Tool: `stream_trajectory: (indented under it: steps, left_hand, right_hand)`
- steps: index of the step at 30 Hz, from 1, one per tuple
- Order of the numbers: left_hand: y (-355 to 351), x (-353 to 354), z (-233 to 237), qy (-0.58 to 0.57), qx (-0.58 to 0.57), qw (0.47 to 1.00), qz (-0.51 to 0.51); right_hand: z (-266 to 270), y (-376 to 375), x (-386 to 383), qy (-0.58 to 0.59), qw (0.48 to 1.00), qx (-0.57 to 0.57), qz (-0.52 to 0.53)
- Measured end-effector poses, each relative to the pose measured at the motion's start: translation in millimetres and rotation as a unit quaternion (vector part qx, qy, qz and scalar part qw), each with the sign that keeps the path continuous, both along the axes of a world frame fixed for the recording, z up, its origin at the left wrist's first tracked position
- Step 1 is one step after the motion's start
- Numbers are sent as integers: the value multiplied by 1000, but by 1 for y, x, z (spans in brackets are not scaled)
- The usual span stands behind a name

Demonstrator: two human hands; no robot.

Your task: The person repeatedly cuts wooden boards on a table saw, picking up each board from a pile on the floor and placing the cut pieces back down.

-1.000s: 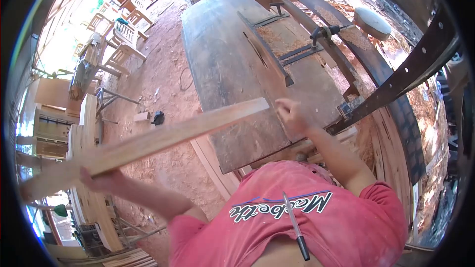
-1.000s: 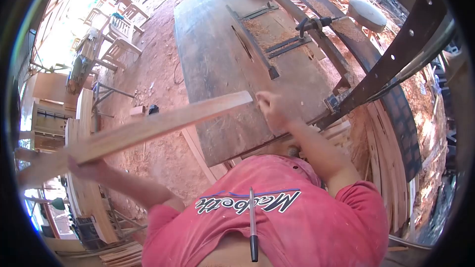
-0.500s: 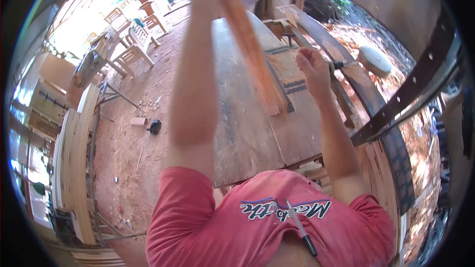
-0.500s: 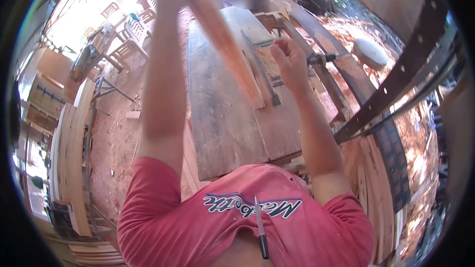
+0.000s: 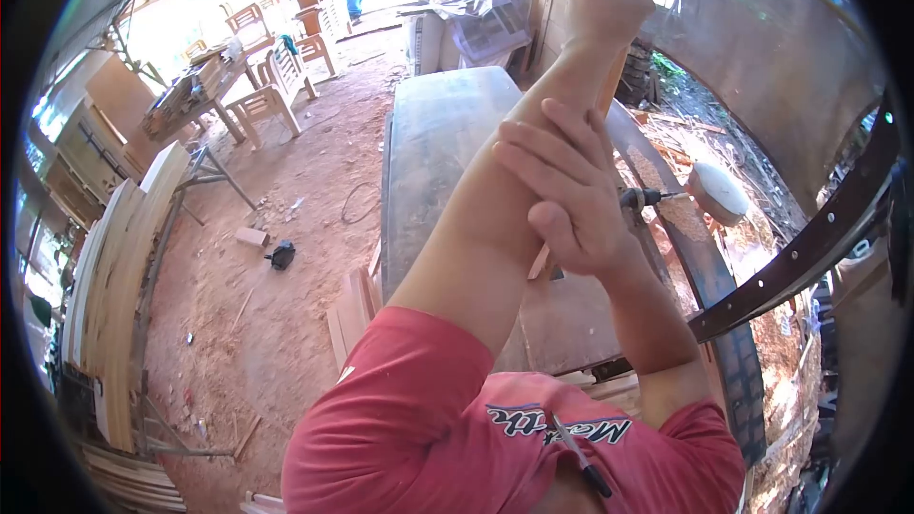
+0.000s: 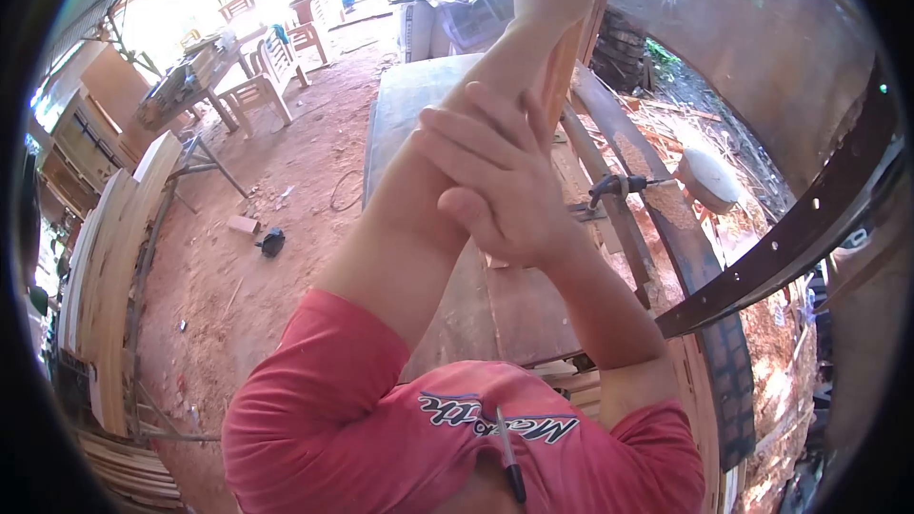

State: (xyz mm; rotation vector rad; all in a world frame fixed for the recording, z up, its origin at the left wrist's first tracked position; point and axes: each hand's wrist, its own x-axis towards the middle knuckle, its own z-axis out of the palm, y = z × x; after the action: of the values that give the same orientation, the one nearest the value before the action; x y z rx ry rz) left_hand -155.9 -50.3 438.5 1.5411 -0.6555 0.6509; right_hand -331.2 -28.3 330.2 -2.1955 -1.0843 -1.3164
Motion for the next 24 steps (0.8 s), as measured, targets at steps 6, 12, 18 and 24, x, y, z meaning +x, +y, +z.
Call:
stream_trajectory:
  steps: [6,12,18,24]
  left_hand:
    - [3,-6,1,42,14,999,-29]
    - [1,3,-8,-51,32,996,-71]
    - [86,20,-132,-117,68,977,-165]
    - [136,-15,-340,21,170,964,-205]
  right_hand:
    - [-40,-123,67,90,800,541,-244]
    - [-22,-75,81,269,871,405,77]
    - [-45,-59,111,318,807,475,146]
    - [-48,-59,126,294,852,422,96]
